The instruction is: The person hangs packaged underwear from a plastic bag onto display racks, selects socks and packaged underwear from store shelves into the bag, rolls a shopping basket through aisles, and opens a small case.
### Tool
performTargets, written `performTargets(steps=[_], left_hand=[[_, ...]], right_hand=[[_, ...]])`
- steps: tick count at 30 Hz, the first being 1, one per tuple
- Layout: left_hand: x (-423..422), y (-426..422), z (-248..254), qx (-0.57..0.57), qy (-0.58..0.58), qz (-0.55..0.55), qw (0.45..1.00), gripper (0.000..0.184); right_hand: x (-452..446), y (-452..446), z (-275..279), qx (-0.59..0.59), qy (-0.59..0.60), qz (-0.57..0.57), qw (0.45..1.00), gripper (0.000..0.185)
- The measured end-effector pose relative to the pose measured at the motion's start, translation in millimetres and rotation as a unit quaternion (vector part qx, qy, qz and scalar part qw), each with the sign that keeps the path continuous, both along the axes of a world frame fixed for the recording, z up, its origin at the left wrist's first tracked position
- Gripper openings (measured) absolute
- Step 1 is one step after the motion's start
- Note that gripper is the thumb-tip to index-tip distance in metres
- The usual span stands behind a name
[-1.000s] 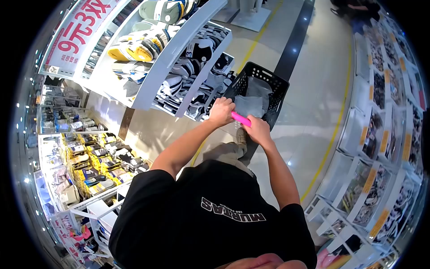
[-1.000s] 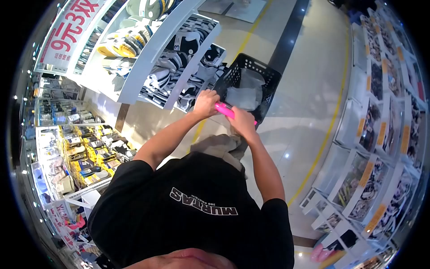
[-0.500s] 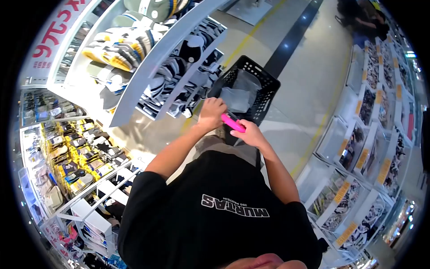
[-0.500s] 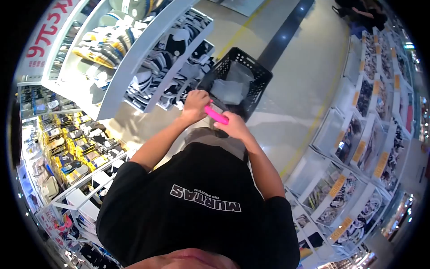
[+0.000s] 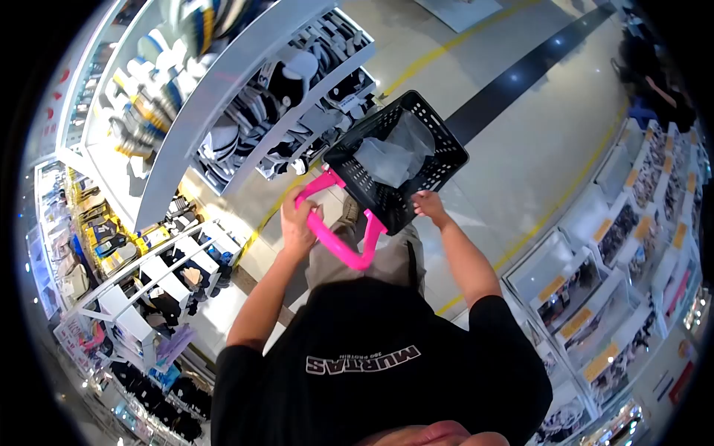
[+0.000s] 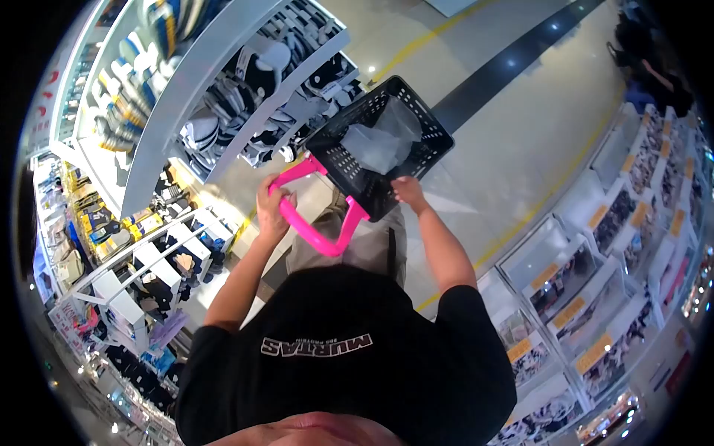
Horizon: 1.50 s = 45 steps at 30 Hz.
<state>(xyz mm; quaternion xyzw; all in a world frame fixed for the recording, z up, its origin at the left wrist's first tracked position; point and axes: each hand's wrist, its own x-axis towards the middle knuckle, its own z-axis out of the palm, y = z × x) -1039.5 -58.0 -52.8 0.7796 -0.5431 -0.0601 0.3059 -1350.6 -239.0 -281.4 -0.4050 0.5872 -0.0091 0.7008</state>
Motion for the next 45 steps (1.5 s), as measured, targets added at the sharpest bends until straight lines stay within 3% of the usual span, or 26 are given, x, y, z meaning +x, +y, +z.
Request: performTargets(steps=[3,4,5,7,9,10,14,18,21,22,27,31,34,38,41,45], left_hand=[[-5,0,2,0.057,-0.007,0.032,0.998,0.022],[-6,-1,0,0.062,-0.022,0.034,0.997,0.023],[-4,0,-1,0.083,-0.028,0.036,0.996,0.022],[-4,-3,-1,0.093,-0.052,0.034,0.994,0.022],[-8,-4,-1,0.105,-0.073,0.049,0.991,0.026],[-10,-7,0,0.116,-0.069,0.058,0.989,0.026],[-14,-9,1,0.14,-0.095,0.082,0.982,0.023],[-15,-13,5,0.142,-0.113,0.093,0.979,0.023],[-14,-8,6,0.14,-0.089,0.101,0.981,0.024],[-15,-6,4,0.125,-0.062,0.117,0.983,0.026],[-14,-10,12,0.1,-0.054,0.114,0.987,0.027],[-10,-3,13,0.064,-0.011,0.109,0.992,0.024],[-9,5,14,0.044,0.006,0.099,0.994,0.026],[-6,24,29,0.017,0.063,0.076,0.995,0.034],[1,45,18,-0.027,0.109,0.041,0.993,0.041],[16,80,10,-0.057,0.136,-0.02,0.989,0.049]], right_hand=[[-29,-59,-103,-0.074,0.035,0.062,0.995,0.018],[-24,-79,-101,-0.164,0.121,0.105,0.973,0.017],[-29,-95,-133,-0.292,0.153,0.172,0.928,0.023],[-12,-134,-136,-0.303,0.193,0.172,0.917,0.031],[-6,-163,-200,-0.313,0.153,0.167,0.922,0.04],[5,-175,-202,-0.251,0.16,0.135,0.945,0.046],[27,-195,-241,-0.328,0.158,0.33,0.871,0.049],[2,-178,-378,-0.424,0.106,0.479,0.761,0.047],[2,-168,-384,-0.342,0.122,0.498,0.787,0.04],[1,-167,-377,-0.337,0.11,0.518,0.778,0.036],[34,-163,-221,-0.343,0.148,0.439,0.817,0.022],[32,-165,-120,-0.475,0.12,0.389,0.78,0.017],[43,-168,-28,-0.528,0.128,0.406,0.735,0.028],[67,-135,92,-0.542,0.167,0.336,0.753,0.056],[74,-94,167,-0.575,0.132,0.291,0.753,0.05],[103,-18,269,-0.655,0.081,0.237,0.713,0.017]])
